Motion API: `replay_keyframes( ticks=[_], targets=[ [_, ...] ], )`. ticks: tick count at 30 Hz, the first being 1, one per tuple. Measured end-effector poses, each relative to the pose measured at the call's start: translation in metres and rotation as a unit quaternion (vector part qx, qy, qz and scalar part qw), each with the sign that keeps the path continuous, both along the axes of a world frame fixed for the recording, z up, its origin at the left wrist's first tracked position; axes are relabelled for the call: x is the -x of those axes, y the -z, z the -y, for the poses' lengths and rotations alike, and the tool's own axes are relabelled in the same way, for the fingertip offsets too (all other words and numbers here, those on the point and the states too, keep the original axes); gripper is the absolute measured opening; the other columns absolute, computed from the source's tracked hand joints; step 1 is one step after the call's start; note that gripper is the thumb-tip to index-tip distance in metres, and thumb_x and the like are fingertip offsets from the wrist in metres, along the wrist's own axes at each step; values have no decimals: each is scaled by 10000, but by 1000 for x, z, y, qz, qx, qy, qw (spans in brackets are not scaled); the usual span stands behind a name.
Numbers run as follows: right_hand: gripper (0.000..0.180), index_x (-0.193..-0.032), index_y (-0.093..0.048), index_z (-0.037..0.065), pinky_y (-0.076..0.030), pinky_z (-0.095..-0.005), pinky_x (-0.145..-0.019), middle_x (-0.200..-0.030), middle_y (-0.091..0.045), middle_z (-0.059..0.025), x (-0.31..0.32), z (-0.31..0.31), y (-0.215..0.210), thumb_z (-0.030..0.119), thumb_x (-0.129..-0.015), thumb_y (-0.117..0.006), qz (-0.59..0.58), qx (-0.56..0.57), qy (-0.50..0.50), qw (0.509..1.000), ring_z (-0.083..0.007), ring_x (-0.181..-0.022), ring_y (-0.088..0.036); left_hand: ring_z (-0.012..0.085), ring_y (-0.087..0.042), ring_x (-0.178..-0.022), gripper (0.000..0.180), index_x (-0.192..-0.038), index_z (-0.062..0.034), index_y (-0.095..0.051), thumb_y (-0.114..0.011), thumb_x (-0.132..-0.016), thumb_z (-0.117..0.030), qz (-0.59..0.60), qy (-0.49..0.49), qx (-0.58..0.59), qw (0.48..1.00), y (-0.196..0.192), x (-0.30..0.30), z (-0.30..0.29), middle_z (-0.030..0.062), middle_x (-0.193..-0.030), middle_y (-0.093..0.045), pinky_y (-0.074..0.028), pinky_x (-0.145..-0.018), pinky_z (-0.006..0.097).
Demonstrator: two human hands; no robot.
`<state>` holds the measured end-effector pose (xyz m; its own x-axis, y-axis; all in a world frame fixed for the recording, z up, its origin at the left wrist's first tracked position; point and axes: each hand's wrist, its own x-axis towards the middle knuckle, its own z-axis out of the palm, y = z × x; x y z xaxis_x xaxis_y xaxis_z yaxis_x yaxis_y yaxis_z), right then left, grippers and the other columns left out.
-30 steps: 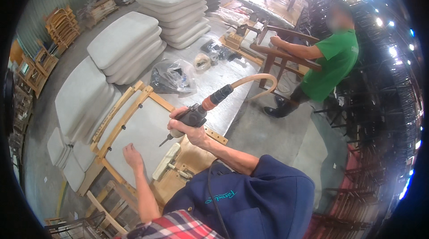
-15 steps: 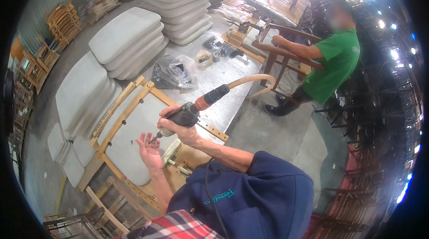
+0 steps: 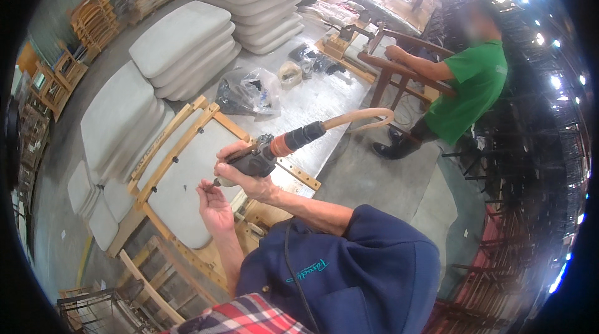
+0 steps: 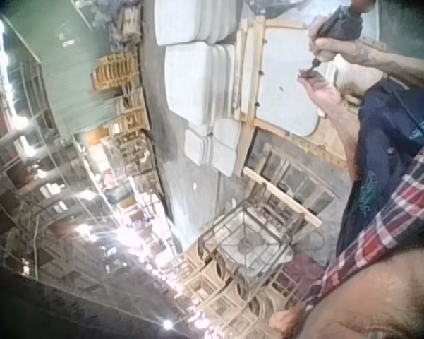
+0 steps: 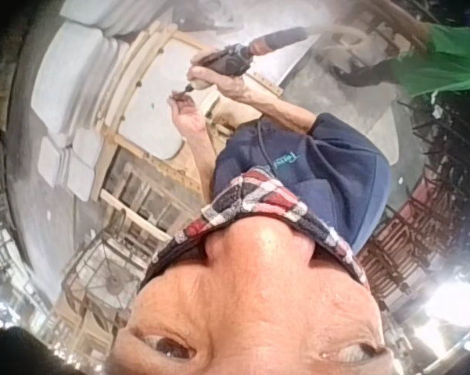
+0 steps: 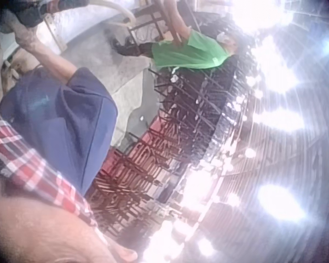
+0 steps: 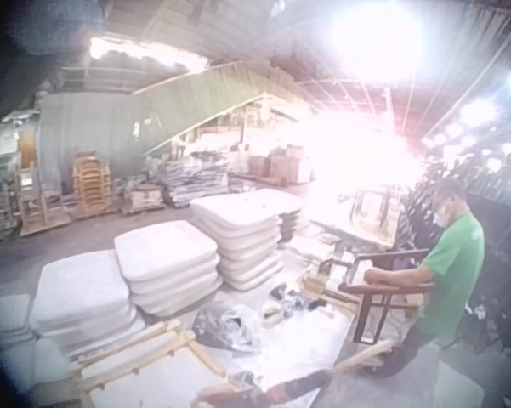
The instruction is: The person attaches white foam seat cushions to wooden chair frames using a pneumatic drill. They repeatedly remove and replace cushions, align them on the jig, and fasten them with screws. The process is repeated for multiple cushions in a workshop setting.
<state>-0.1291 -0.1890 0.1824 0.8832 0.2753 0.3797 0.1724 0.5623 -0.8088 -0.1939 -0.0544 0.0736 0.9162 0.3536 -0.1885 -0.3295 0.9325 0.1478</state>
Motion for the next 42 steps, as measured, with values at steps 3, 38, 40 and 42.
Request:
replay_keyframes(
  ticks=[3, 38, 40, 42],
  targets=[
    [337, -1265, -526, 30, -549, -367, -857, -921, -664, -81, -1, -7, -3, 17, -954, -656, 83, 7, -23, 996, -185, -902, -669, 159, -687, -1049, 185, -1150, -64, -645, -565, -1069, -209, 7, -8, -11, 1000, -3, -10, -2, 56, -1165, -707, -600, -874, 301],
    [101, -1054, -559, 1, -543, -433, -887, -831, -655, -127, -151, -171, 81, 28, -957, -571, 147, 149, -10, 978, -226, -830, -677, 271, -608, -1167, 347, -1172, -128, -737, -758, -884, -322, -251, -215, -899, 287, 127, -117, -239, 65, -1213, -709, -456, -1035, 437],
    [104, -1046, -551, -23, -548, -401, -863, -828, -677, -130, -156, -181, 87, 3, -948, -575, 147, 136, -20, 980, -225, -819, -695, 242, -605, -1159, 351, -1164, -151, -748, -771, -868, -338, -259, -214, -898, 286, 130, -118, -240, 30, -1193, -713, -453, -1040, 424],
    [132, -1064, -533, -62, -539, -336, -848, -819, -693, -124, -158, -190, 90, -37, -942, -579, 97, 98, -40, 990, -203, -811, -708, 242, -621, -1128, 338, -1160, -151, -744, -770, -877, -333, -252, -229, -895, 288, 131, -119, -241, 19, -1166, -721, -467, -1004, 416]
  ],
)
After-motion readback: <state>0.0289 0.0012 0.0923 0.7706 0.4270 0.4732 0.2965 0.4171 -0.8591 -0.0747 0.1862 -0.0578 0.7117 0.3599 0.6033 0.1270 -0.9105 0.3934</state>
